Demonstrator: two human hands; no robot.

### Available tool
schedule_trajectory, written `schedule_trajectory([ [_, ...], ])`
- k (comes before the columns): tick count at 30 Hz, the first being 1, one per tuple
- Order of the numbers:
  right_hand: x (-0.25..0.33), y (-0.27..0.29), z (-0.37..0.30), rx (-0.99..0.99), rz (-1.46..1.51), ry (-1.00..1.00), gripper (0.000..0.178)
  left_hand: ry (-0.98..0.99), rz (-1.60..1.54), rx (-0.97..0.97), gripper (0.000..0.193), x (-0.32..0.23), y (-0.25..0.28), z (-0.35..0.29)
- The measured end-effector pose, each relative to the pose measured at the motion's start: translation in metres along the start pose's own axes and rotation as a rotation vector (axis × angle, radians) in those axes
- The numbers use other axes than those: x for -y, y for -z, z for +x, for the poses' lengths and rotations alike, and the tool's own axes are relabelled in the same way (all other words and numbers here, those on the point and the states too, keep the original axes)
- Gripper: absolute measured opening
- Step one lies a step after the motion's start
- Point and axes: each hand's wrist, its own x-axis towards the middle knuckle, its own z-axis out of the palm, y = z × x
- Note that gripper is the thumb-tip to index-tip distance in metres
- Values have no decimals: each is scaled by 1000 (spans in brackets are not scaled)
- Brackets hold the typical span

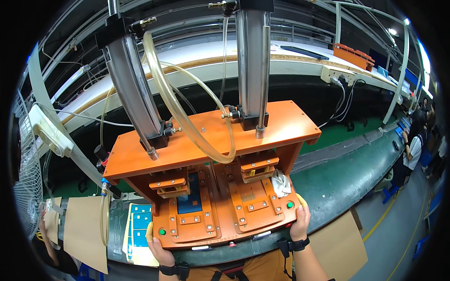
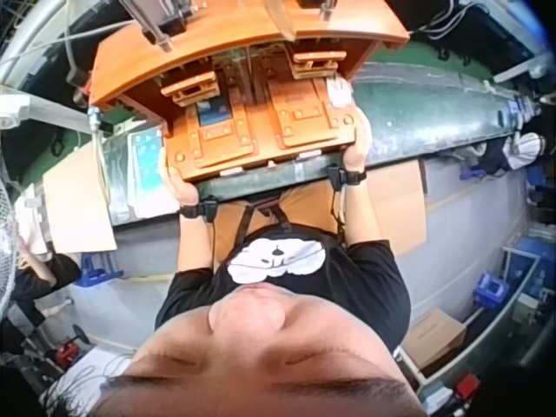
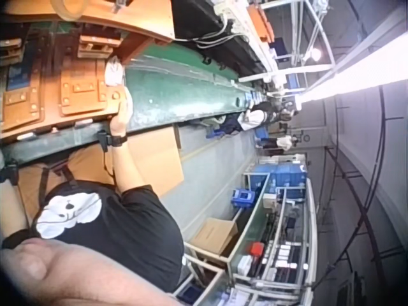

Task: Operating a pneumatic press machine to assemble electronic components onto a plastic casing.

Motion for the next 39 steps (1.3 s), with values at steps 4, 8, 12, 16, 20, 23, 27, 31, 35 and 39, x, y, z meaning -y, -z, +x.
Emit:
schedule_trajectory([
  [4,4,-3,1,-7,-16,0,48,-2,-11,-6,48,-2,-2,0],
  [8,3,-3,1,-9,-9,6,48,6,-44,-8,49,0,-2,-1],
  [12,2,-1,0,6,-32,13,48,-12,-27,-2,47,-1,-3,0],
  [16,1,0,0,2,-46,8,49,-6,-26,-14,48,3,0,0],
  [20,-1,1,1,12,-29,7,49,-17,-20,-5,48,3,0,1],
  [23,-2,2,0,9,-42,10,49,-16,-9,-14,48,2,-1,0],
  [27,-1,1,0,10,-40,8,49,-14,-26,-8,48,2,-1,0],
  [31,-4,3,0,-1,-40,5,49,-9,-56,-12,49,4,1,0],
  [35,2,-1,-1,-12,-2,-7,47,-10,-28,0,49,2,0,1],
  [39,0,0,0,-9,-1,-10,47,-8,-45,7,49,3,1,1],
])
